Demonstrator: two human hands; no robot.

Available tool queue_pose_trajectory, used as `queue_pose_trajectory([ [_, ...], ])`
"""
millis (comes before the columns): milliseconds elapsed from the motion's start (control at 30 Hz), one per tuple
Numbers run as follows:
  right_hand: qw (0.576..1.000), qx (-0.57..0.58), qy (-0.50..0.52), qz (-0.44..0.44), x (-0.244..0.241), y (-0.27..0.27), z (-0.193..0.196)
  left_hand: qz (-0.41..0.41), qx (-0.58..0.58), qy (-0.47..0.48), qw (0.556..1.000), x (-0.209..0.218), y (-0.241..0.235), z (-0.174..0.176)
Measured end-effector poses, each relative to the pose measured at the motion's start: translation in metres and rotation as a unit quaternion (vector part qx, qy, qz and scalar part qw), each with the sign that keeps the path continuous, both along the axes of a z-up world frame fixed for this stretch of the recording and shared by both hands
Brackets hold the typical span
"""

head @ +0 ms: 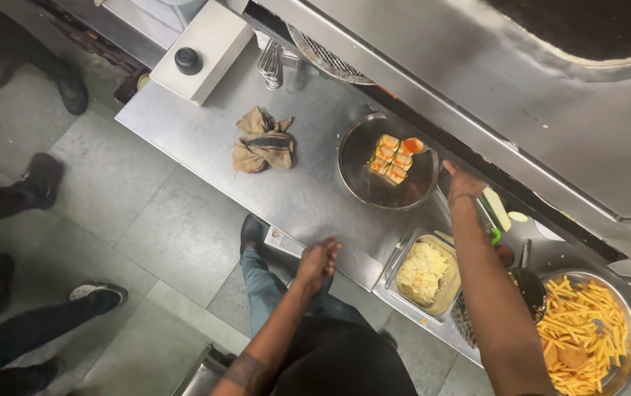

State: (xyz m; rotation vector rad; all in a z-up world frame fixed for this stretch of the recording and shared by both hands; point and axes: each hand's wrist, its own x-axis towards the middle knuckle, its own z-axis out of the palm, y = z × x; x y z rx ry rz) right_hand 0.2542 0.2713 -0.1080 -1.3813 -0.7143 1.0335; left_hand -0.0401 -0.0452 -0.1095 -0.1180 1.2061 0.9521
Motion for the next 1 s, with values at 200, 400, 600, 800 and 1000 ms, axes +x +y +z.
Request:
queue_pose_trajectory([
  [200,0.999,-0.009,-0.043,0.018,-0.002,-0.001,0.006,0.009,-0.001,-0.01,1.0,-0.004,-0.022,-0.001],
  [400,0.795,-0.174,-0.555,0.173,0.0,-0.006,0.003,0.01,-0.01,-0.019,1.0,-0.006,-0.027,0.006],
  [600,0.811,-0.117,-0.548,0.166,-0.026,0.002,-0.002,0.014,-0.007,-0.024,1.0,-0.006,-0.028,0.017],
  [800,0.998,-0.051,0.041,0.01,-0.045,0.008,-0.009,0.014,-0.002,-0.016,1.0,-0.011,-0.034,0.029],
  [1000,0.992,0.017,0.12,0.045,-0.029,0.001,-0.005,0.013,-0.011,-0.02,1.0,-0.013,-0.036,0.036],
])
